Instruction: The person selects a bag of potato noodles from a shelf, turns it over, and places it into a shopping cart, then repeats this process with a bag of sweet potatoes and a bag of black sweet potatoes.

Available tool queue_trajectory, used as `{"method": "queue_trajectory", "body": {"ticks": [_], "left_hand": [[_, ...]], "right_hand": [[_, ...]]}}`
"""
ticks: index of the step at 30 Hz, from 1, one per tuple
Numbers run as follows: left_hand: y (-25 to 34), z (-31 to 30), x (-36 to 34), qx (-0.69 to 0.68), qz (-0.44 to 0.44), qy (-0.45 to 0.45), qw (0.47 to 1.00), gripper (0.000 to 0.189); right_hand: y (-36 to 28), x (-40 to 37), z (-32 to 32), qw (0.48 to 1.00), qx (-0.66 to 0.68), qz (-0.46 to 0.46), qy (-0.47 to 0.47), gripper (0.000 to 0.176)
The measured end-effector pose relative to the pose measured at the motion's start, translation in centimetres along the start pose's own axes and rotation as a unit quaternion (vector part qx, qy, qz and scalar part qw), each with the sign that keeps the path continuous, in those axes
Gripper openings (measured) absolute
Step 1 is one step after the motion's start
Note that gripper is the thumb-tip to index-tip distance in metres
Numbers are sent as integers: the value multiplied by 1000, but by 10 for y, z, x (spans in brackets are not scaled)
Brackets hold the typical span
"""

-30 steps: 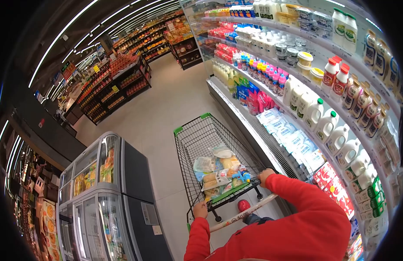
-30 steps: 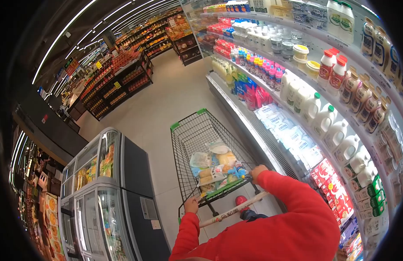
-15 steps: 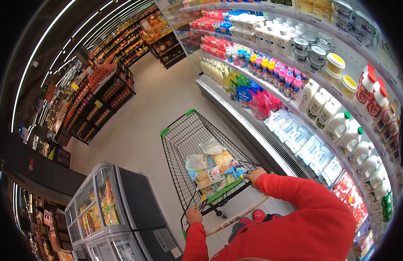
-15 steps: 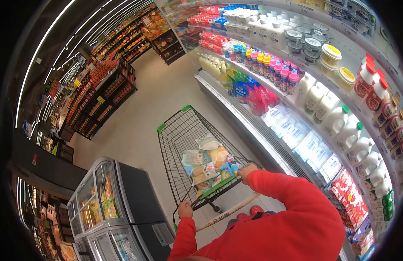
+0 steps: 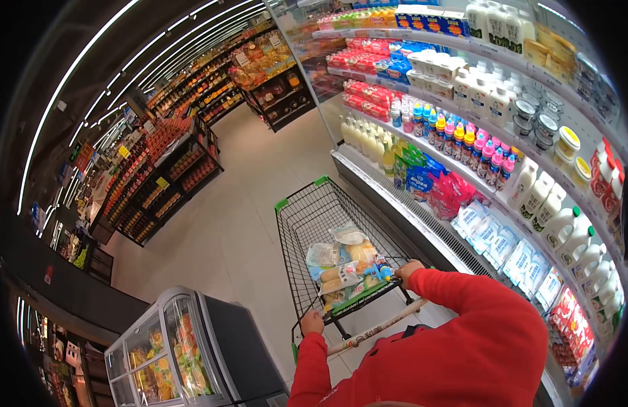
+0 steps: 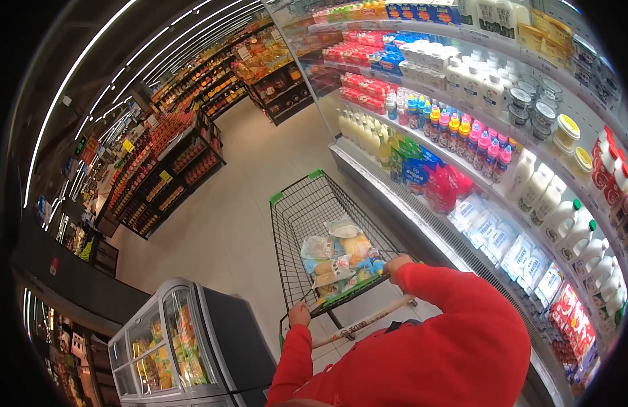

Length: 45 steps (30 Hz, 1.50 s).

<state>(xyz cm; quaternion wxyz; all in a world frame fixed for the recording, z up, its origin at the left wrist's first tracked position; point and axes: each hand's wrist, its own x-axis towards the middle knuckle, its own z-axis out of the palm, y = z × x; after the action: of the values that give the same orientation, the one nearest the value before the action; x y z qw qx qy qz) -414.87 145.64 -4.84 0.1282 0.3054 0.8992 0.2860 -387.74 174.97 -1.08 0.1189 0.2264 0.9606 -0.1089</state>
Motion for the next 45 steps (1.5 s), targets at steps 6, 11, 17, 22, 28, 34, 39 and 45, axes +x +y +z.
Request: {"method": "queue_trajectory", "body": {"ticks": [6,11,17,22,28,34,39,45], "left_hand": [[3,-12,79,51,-2,-25,998,19],[6,-20,143,80,-3,-34,996,18],[1,-27,211,62,6,-30,998,15],[-5,-33,293,89,30,-11,996,12],[-6,-55,346,111,27,-20,993,14],[-42,-78,399,114,59,-63,990,17],[-71,-108,437,100,129,-124,979,18],[-116,-140,470,116,158,-201,960,23]], "right_hand": [[5,72,-22,1000,-3,26,-12,27],[7,129,-48,998,-11,44,-35,29],[13,204,-65,998,-4,49,-46,32],[11,266,-114,994,22,60,-92,30],[-5,312,-117,994,20,76,-75,33],[-41,347,-109,989,14,127,-69,31],[-91,356,-103,979,14,193,-66,25],[-151,349,-76,970,15,243,-14,18]]}}
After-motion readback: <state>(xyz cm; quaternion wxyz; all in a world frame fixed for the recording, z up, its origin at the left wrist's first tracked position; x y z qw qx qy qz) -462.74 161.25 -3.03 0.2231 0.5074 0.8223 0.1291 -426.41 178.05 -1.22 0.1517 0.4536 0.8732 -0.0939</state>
